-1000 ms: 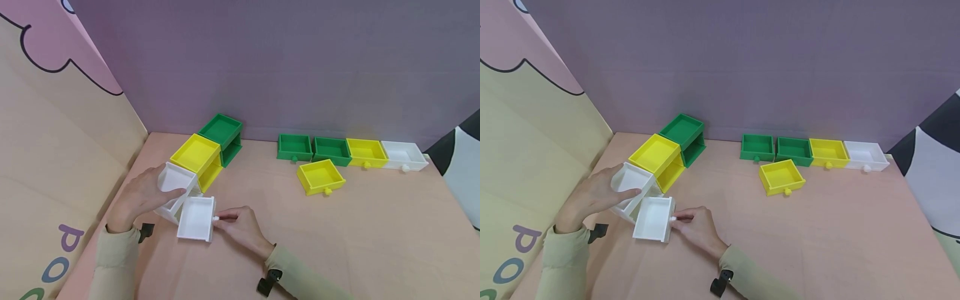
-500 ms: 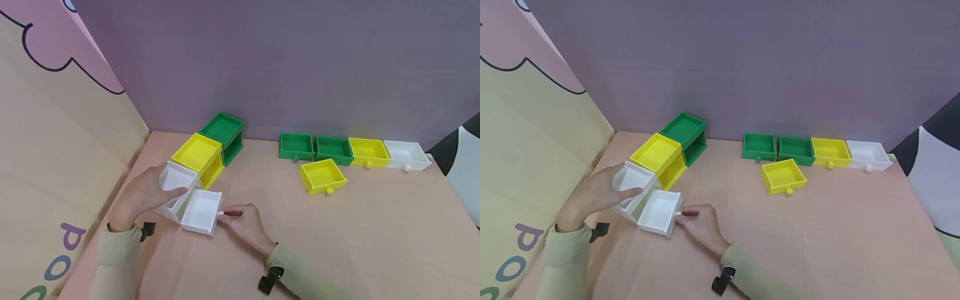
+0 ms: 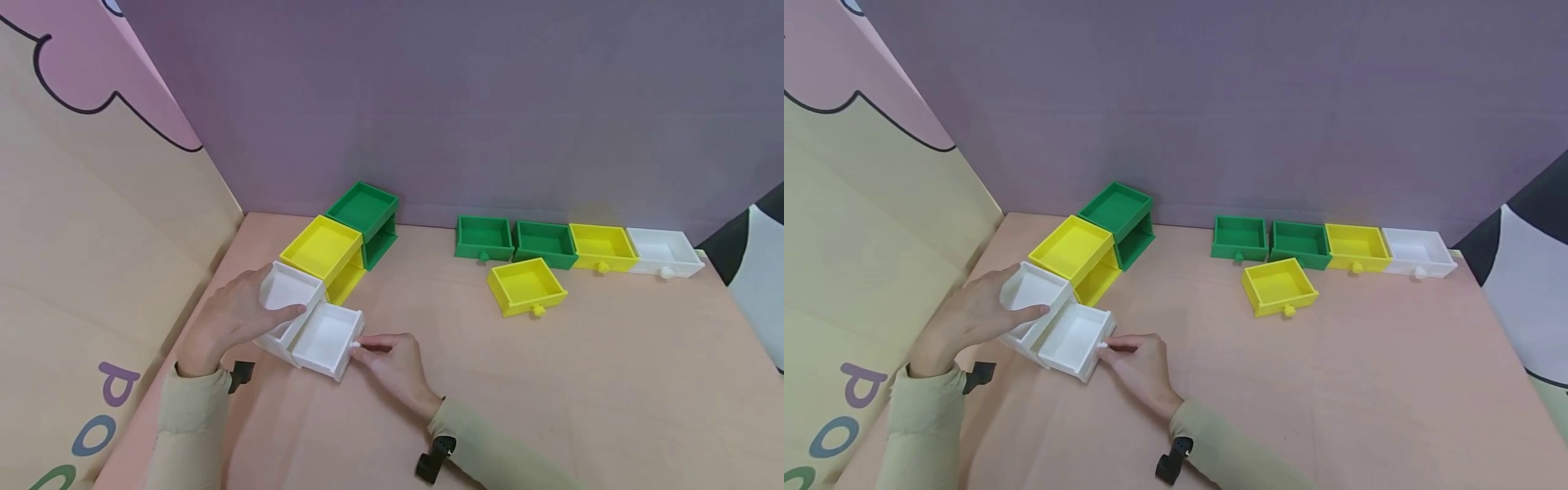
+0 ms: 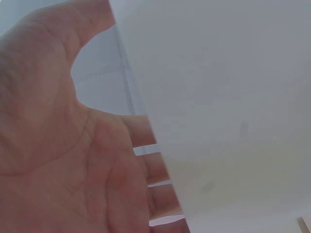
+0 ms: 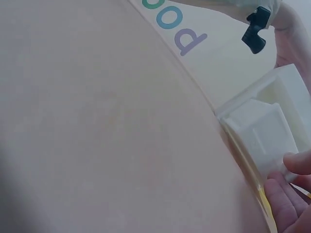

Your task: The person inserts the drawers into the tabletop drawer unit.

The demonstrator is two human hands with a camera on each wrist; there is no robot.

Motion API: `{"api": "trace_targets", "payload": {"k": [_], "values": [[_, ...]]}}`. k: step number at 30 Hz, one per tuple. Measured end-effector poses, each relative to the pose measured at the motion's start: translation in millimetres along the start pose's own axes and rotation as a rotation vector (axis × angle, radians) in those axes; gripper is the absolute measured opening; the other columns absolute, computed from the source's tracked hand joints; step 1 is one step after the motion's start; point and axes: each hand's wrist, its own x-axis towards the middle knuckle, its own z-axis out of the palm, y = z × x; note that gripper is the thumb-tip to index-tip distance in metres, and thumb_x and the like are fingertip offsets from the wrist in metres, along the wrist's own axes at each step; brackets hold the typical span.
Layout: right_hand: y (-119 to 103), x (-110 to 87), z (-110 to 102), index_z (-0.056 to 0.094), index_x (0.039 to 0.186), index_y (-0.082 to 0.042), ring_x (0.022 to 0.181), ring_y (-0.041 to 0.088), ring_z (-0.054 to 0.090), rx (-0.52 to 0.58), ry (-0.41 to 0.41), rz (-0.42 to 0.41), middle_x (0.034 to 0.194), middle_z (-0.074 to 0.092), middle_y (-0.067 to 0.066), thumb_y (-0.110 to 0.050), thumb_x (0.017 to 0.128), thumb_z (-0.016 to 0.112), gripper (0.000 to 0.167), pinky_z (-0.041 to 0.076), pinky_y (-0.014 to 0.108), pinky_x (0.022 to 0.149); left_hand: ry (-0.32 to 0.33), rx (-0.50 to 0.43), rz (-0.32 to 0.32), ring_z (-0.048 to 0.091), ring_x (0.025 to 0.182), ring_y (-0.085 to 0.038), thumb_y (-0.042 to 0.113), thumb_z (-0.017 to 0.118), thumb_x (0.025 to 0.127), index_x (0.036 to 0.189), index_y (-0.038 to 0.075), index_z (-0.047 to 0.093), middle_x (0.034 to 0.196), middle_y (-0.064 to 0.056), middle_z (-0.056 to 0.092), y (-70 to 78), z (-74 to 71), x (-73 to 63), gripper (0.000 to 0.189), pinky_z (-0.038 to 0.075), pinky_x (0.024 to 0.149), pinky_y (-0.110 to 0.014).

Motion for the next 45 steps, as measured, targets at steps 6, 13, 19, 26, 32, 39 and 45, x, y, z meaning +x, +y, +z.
{"api": "trace_targets", "payload": {"k": [6,13,19,26,32,39,45], "values": [[-2.2,0.1,6.7,0.086,0.103,-0.012,0.097,0.014,0.078,0.014,-0.007,0.013,0.098,0.084,0.003,-0.020,0.088,0.089,0.018,0.061,0.023,0.085,-0.002,-0.004,0.007,0.062,0.115,-0.036,0.056,0.078,0.091,0.158,0.012,0.044,0.138,-0.017,0.062,0.5,-1.1,0.0,0.087,0.057,0.094,-0.056],[-2.3,2.8,10.1,0.086,0.104,-0.013,0.098,0.014,0.078,0.007,-0.029,0.016,0.099,0.084,0.003,-0.024,0.088,0.089,0.020,0.061,0.025,0.086,-0.008,0.012,-0.005,0.062,0.114,-0.035,0.058,0.077,0.091,0.158,0.011,0.044,0.136,-0.018,0.062,0.3,-2.1,-0.6,0.088,0.057,0.093,-0.055],[-0.2,6.2,13.3,0.086,0.105,-0.012,0.099,0.014,0.077,0.002,-0.053,0.012,0.101,0.084,0.002,-0.024,0.089,0.088,0.020,0.061,0.025,0.086,-0.011,0.019,-0.015,0.062,0.113,-0.035,0.059,0.077,0.091,0.158,0.011,0.044,0.135,-0.018,0.062,-1.3,-1.4,-0.7,0.089,0.057,0.091,-0.054],[1.2,10.9,15.0,0.086,0.105,-0.013,0.097,0.012,0.076,-0.025,-0.091,-0.005,0.101,0.083,0.001,-0.024,0.090,0.087,0.019,0.061,0.023,0.085,-0.001,0.002,0.001,0.063,0.110,-0.035,0.056,0.078,0.091,0.156,0.011,0.046,0.131,-0.017,0.064,-2.6,-0.7,-0.2,0.086,0.058,0.089,-0.054],[-0.5,14.4,7.3,0.086,0.105,-0.012,0.090,0.013,0.078,-0.077,-0.178,-0.050,0.100,0.083,0.003,-0.020,0.090,0.087,0.018,0.062,0.021,0.080,-0.007,0.014,-0.008,0.062,0.110,-0.034,0.059,0.077,0.091,0.157,0.013,0.045,0.132,-0.016,0.064,-1.4,-0.5,2.2,0.087,0.057,0.088,-0.051],[-2.3,16.2,2.7,0.085,0.107,-0.011,0.086,0.013,0.079,-0.074,-0.232,-0.026,0.101,0.083,0.005,-0.017,0.090,0.087,0.018,0.063,0.021,0.078,-0.003,0.011,-0.006,0.063,0.110,-0.033,0.058,0.078,0.090,0.157,0.012,0.046,0.131,-0.016,0.064,-0.9,-0.7,2.4,0.087,0.057,0.087,-0.050],[-0.8,18.7,1.7,0.085,0.107,-0.012,0.086,0.012,0.078,-0.082,-0.237,-0.033,0.102,0.083,0.003,-0.019,0.090,0.088,0.019,0.062,0.021,0.078,0.011,-0.006,0.012,0.064,0.109,-0.033,0.056,0.079,0.090,0.154,0.012,0.048,0.130,-0.015,0.066,-0.4,0.1,1.5,0.083,0.059,0.088,-0.052]]}}
